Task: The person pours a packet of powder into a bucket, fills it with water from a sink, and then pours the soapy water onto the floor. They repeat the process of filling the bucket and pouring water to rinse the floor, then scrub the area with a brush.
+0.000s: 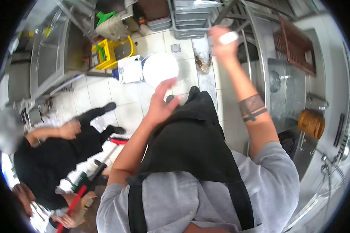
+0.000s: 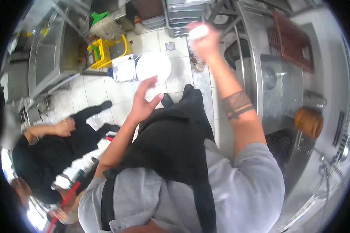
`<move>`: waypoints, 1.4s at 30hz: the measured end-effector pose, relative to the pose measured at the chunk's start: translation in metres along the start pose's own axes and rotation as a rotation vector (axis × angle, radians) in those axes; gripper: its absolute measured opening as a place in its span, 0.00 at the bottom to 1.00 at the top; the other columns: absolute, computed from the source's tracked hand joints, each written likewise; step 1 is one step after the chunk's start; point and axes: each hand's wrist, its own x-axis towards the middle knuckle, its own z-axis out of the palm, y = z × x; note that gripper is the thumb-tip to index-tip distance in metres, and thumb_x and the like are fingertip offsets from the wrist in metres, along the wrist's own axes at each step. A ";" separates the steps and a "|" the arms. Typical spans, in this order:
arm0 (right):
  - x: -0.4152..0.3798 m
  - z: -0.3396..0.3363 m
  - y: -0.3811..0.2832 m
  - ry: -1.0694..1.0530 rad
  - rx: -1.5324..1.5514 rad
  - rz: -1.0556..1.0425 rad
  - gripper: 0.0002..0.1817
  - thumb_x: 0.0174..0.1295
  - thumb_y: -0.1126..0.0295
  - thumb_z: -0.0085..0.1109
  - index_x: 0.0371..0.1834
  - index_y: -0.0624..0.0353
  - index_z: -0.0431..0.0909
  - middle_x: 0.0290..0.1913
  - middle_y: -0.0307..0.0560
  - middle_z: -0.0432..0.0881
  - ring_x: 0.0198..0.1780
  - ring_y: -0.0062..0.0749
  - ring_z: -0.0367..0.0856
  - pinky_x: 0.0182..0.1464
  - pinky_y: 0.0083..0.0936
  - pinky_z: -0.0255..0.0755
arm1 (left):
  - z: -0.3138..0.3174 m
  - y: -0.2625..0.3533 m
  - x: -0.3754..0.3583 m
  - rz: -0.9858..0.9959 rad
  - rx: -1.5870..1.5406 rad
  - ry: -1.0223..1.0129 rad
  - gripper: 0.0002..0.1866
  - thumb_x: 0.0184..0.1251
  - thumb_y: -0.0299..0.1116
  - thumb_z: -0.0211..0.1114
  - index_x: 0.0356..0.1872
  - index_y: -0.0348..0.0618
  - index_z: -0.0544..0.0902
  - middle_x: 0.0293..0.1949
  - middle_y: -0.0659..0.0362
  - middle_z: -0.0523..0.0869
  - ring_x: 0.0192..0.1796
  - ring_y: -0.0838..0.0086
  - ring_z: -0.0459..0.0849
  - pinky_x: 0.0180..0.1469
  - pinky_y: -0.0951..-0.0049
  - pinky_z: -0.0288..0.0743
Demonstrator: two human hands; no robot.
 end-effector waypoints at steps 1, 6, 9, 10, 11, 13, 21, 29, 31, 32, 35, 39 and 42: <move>-0.027 0.011 -0.008 -0.146 0.064 -0.118 0.06 0.58 0.70 0.67 0.29 0.57 0.79 0.33 0.42 0.83 0.40 0.34 0.83 0.42 0.33 0.75 | 0.002 0.030 0.019 0.018 0.008 -0.038 0.26 0.61 0.29 0.70 0.61 0.38 0.76 0.54 0.52 0.82 0.57 0.63 0.80 0.61 0.66 0.72; -0.100 0.038 0.036 -0.468 -0.173 0.094 0.07 0.54 0.67 0.69 0.31 0.57 0.81 0.31 0.50 0.80 0.39 0.51 0.80 0.43 0.38 0.75 | 0.012 0.066 0.071 0.026 -0.110 -0.173 0.19 0.65 0.33 0.67 0.56 0.41 0.80 0.46 0.54 0.84 0.52 0.61 0.83 0.66 0.60 0.69; -0.145 0.030 0.129 -0.331 -0.256 0.175 0.14 0.64 0.64 0.61 0.25 0.61 0.77 0.31 0.55 0.79 0.42 0.56 0.76 0.50 0.44 0.69 | 0.033 0.049 0.068 0.277 -0.099 -0.369 0.07 0.70 0.33 0.62 0.39 0.40 0.81 0.37 0.54 0.82 0.43 0.58 0.83 0.66 0.55 0.69; -0.147 0.021 0.138 -0.495 -0.276 0.225 0.15 0.66 0.64 0.59 0.24 0.61 0.75 0.30 0.56 0.78 0.42 0.57 0.75 0.50 0.44 0.69 | 0.035 0.059 0.067 0.273 -0.085 -0.468 0.05 0.70 0.31 0.61 0.36 0.40 0.79 0.35 0.54 0.82 0.42 0.56 0.82 0.67 0.51 0.67; -0.151 0.022 0.137 -0.482 -0.305 0.191 0.16 0.66 0.65 0.58 0.23 0.62 0.74 0.28 0.56 0.77 0.39 0.58 0.75 0.47 0.45 0.69 | 0.035 0.054 0.064 0.262 -0.121 -0.467 0.04 0.69 0.29 0.61 0.35 0.40 0.80 0.34 0.55 0.82 0.43 0.57 0.82 0.67 0.49 0.67; -0.153 0.024 0.131 -0.478 -0.249 0.090 0.15 0.66 0.67 0.59 0.23 0.64 0.74 0.27 0.59 0.76 0.35 0.59 0.74 0.42 0.46 0.69 | 0.027 0.052 0.056 0.220 -0.123 -0.394 0.03 0.68 0.26 0.61 0.35 0.40 0.81 0.34 0.55 0.83 0.44 0.59 0.83 0.68 0.48 0.67; -0.121 0.031 0.048 -0.695 -0.082 0.182 0.09 0.67 0.69 0.56 0.32 0.64 0.78 0.35 0.60 0.80 0.42 0.58 0.78 0.56 0.47 0.71 | -0.012 0.117 0.042 0.317 -0.262 -0.307 0.10 0.68 0.34 0.65 0.28 0.40 0.79 0.25 0.57 0.77 0.31 0.58 0.80 0.60 0.48 0.75; -0.090 0.113 0.134 -0.996 0.169 -0.015 0.08 0.68 0.68 0.55 0.39 0.62 0.79 0.42 0.59 0.81 0.58 0.60 0.77 0.63 0.46 0.69 | 0.042 0.083 0.063 0.306 0.200 0.159 0.12 0.60 0.38 0.72 0.27 0.41 0.81 0.25 0.56 0.81 0.32 0.56 0.84 0.50 0.58 0.84; -0.071 0.144 0.157 -0.968 0.172 0.006 0.09 0.68 0.67 0.55 0.41 0.61 0.80 0.44 0.59 0.82 0.61 0.58 0.77 0.65 0.45 0.68 | 0.046 0.063 0.081 0.269 0.266 0.329 0.09 0.63 0.32 0.67 0.26 0.42 0.80 0.25 0.55 0.81 0.30 0.57 0.83 0.45 0.59 0.84; -0.059 0.159 0.164 -1.022 0.187 -0.007 0.10 0.69 0.66 0.55 0.40 0.61 0.80 0.45 0.60 0.82 0.63 0.56 0.76 0.65 0.44 0.67 | 0.044 0.054 0.088 0.225 0.315 0.405 0.09 0.65 0.30 0.64 0.25 0.42 0.80 0.25 0.54 0.81 0.28 0.57 0.83 0.42 0.60 0.84; -0.038 0.196 0.162 -1.064 0.163 0.159 0.10 0.68 0.63 0.57 0.35 0.58 0.82 0.40 0.57 0.83 0.56 0.54 0.80 0.64 0.43 0.69 | 0.013 0.060 0.112 -0.005 0.196 0.564 0.12 0.70 0.33 0.58 0.28 0.37 0.81 0.24 0.49 0.82 0.26 0.55 0.83 0.30 0.62 0.77; -0.064 0.181 0.156 -1.296 0.282 -0.056 0.08 0.65 0.66 0.61 0.29 0.57 0.80 0.34 0.54 0.83 0.49 0.54 0.83 0.65 0.47 0.68 | 0.029 0.074 0.077 0.125 0.306 0.553 0.13 0.65 0.31 0.66 0.21 0.38 0.78 0.19 0.51 0.77 0.22 0.55 0.79 0.32 0.61 0.80; -0.075 0.193 0.153 -1.160 0.280 -0.006 0.07 0.66 0.68 0.59 0.31 0.57 0.80 0.37 0.55 0.83 0.54 0.52 0.82 0.71 0.48 0.61 | 0.036 0.059 0.076 0.205 0.237 0.531 0.13 0.65 0.30 0.65 0.21 0.39 0.77 0.18 0.51 0.76 0.23 0.54 0.80 0.41 0.61 0.85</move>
